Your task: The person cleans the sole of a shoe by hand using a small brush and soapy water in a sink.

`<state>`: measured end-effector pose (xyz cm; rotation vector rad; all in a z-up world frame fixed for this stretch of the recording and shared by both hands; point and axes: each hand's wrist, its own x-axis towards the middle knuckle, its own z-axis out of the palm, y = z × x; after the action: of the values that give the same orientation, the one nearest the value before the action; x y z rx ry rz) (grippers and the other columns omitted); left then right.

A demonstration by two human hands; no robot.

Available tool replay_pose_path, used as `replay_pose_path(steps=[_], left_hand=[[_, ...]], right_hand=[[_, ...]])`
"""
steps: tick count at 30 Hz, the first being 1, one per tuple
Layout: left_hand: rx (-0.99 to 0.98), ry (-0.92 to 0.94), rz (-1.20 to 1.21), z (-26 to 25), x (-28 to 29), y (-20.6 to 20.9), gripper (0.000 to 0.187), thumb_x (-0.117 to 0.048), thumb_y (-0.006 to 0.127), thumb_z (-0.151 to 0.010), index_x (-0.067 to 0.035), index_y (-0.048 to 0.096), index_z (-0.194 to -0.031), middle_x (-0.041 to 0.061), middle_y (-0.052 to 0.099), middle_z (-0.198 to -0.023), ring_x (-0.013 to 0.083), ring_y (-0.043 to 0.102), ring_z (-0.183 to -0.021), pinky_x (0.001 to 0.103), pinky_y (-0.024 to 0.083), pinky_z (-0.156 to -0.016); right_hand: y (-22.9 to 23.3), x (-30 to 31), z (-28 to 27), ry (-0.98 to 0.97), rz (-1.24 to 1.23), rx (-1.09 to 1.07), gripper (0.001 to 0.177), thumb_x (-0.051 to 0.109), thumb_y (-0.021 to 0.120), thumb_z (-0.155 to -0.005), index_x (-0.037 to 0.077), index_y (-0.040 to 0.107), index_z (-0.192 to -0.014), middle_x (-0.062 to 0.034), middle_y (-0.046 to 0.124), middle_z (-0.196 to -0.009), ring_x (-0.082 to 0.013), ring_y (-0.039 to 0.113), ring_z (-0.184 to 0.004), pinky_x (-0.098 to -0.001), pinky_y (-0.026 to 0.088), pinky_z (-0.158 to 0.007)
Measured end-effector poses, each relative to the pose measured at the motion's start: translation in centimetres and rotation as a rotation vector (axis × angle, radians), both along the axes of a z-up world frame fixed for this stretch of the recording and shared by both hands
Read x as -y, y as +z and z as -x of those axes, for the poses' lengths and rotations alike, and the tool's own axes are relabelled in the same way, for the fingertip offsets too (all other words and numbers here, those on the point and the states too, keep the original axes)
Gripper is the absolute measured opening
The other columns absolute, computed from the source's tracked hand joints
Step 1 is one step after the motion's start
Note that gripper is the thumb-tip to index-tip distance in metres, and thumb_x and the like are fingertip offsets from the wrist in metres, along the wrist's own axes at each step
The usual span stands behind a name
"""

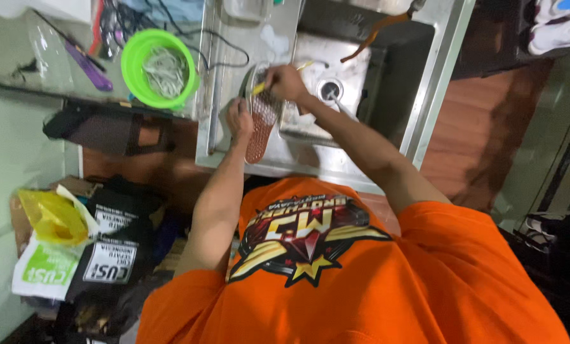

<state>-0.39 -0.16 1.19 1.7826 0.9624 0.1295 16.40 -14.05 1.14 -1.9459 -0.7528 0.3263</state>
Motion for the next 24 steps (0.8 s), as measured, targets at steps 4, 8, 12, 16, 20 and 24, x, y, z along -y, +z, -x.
replay_pose_path(steps=[4,8,12,16,20,24], left_hand=[[-0.064,0.002,-0.016,0.2,0.3,0.7,0.047,-0.04,0.046,-0.104,-0.006,0.07,-0.125,0.026,0.068,-0.125,0.0464,0.06,-0.126,0.054,0.042,-0.111],[-0.066,-0.004,-0.024,-0.2,-0.1,0.9,0.045,-0.037,0.045,-0.102,-0.005,0.071,-0.121,0.028,0.07,-0.118,0.05,0.063,-0.119,0.058,0.044,-0.107],[-0.087,-0.002,-0.051,0.5,-0.1,0.4,0.042,-0.035,0.048,-0.101,-0.006,0.073,-0.118,0.027,0.071,-0.114,0.0506,0.063,-0.116,0.059,0.045,-0.104],[-0.073,-0.022,-0.045,0.3,0.0,0.8,0.037,-0.034,0.045,-0.104,-0.011,0.074,-0.111,0.022,0.071,-0.106,0.0455,0.067,-0.109,0.054,0.048,-0.099],[-0.058,-0.024,-0.04,1.1,0.1,3.0,0.04,-0.034,0.045,-0.103,-0.006,0.072,-0.112,0.029,0.07,-0.11,0.0505,0.063,-0.113,0.058,0.046,-0.103],[-0.075,-0.062,-0.047,0.9,0.0,1.6,0.042,-0.03,0.045,-0.107,0.001,0.069,-0.121,0.031,0.068,-0.122,0.0505,0.061,-0.121,0.058,0.043,-0.11]], right_hand=[[-4.6,0.3,-3.5,-0.237,0.457,0.038,0.012,0.015,0.076,-0.069,0.026,0.078,-0.074,0.0004,0.076,-0.071,-0.029,0.076,-0.077,-0.0499,0.061,-0.068],[-2.7,0.6,-1.8,-0.006,-0.078,-0.097,0.022,-0.007,0.07,-0.062,0.004,0.076,-0.079,-0.0197,0.075,-0.078,-0.0402,0.074,-0.085,-0.0479,0.057,-0.078],[-1.1,-1.4,-0.1,0.004,0.255,0.058,0.01,0.012,0.072,-0.071,0.017,0.079,-0.076,-0.0076,0.077,-0.076,-0.0361,0.076,-0.083,-0.0484,0.058,-0.078],[-2.4,-0.4,-0.6,-0.268,0.174,-0.022,0.01,0.003,0.073,-0.073,0.012,0.072,-0.078,-0.0092,0.072,-0.07,-0.0365,0.074,-0.077,-0.0405,0.056,-0.078],[1.7,-1.2,4.0,-0.214,0.016,-0.122,0.016,-0.002,0.068,-0.086,0.011,0.075,-0.092,-0.0146,0.075,-0.082,-0.042,0.073,-0.085,-0.0457,0.056,-0.081],[2.2,-2.1,4.2,-0.301,0.002,-0.041,0.009,0.008,0.062,-0.103,0.004,0.07,-0.101,-0.0191,0.076,-0.092,-0.0418,0.075,-0.085,-0.0471,0.059,-0.072]])
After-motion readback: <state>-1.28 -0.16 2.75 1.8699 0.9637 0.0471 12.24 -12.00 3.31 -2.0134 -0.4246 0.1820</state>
